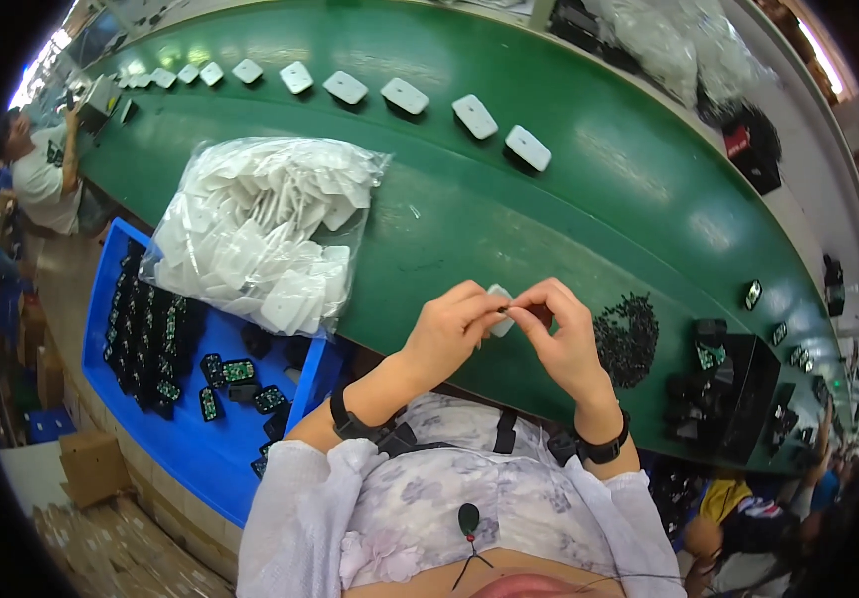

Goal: Assembling small electronic components into plastic housings on a factory production line.

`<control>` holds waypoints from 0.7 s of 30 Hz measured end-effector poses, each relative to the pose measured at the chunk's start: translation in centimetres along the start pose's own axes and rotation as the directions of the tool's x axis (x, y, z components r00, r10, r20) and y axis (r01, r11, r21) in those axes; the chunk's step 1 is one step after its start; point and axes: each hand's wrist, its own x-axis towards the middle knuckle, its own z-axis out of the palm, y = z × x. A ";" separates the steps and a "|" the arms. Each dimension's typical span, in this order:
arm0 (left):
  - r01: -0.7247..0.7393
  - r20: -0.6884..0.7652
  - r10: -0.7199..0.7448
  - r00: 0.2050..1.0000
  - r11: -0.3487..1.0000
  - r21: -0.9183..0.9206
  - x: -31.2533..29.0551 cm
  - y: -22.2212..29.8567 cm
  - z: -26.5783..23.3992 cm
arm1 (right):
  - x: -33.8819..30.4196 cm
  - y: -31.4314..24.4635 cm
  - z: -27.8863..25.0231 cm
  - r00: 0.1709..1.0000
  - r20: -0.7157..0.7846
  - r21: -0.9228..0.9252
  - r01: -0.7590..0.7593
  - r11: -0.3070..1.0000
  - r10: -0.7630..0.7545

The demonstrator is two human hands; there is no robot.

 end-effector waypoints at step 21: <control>0.359 0.070 -0.424 0.903 0.655 -0.665 0.4 0.8 0.6 | 0.2 0.9 1.6 0.977 -0.207 0.098 -0.030 0.995 0.050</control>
